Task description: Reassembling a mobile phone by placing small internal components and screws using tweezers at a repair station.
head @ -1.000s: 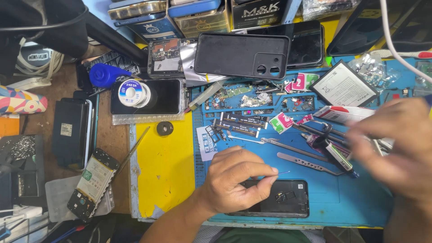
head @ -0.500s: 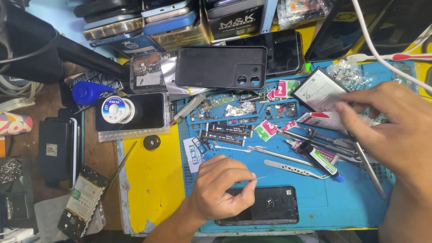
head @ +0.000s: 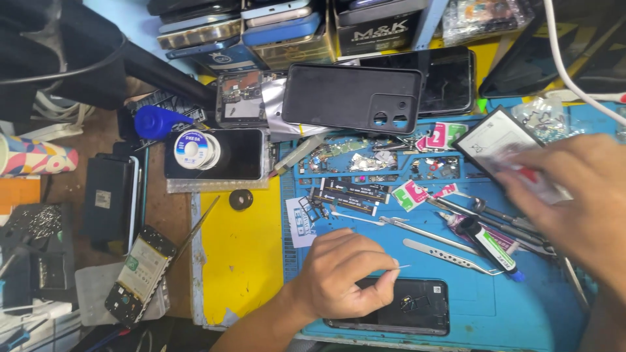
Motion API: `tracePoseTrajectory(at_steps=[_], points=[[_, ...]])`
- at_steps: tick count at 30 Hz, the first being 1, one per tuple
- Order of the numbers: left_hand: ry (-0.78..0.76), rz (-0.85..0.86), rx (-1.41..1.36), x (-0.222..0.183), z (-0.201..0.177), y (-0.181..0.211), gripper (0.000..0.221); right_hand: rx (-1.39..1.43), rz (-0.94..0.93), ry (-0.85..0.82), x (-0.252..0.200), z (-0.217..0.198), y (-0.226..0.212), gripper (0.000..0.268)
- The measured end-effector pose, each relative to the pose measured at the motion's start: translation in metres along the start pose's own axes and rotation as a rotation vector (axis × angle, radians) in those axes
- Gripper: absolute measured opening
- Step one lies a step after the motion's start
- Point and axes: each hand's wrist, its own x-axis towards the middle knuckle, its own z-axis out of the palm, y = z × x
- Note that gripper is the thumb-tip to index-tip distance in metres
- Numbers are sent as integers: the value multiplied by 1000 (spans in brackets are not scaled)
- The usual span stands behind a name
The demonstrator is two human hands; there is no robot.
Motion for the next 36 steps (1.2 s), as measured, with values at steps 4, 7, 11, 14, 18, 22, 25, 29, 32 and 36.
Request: tracePoseTrajectory(at_steps=[4, 7, 11, 14, 18, 22, 25, 29, 32, 36], points=[[-7, 16, -16, 0, -1, 1, 9, 45, 193, 11, -13, 8, 8, 36], [-4, 17, -18, 0, -1, 2, 10, 56, 185, 41, -8, 1, -8, 32], [18, 30, 5, 1, -2, 2, 9, 412, -75, 24, 14, -17, -55, 5], [34, 26, -6, 2, -1, 1, 11, 648, -197, -93, 19, -11, -86, 24], [46, 13, -16, 7, -3, 4, 9, 689, -263, -144, 13, 1, -96, 30], [50, 11, -49, 6, -2, 6, 9, 735, -247, -116, 14, 1, -102, 14], [45, -6, -56, 6, -3, 7, 11, 748, -242, -84, 14, 0, -102, 16], [58, -10, -63, 7, -4, 7, 11, 739, -245, -31, 15, -1, -102, 17], [66, -2, -61, 5, -3, 6, 9, 716, -241, -18, 16, -3, -103, 14], [66, -13, -58, 4, -3, 6, 10, 697, -256, 0, 15, -2, -103, 15]])
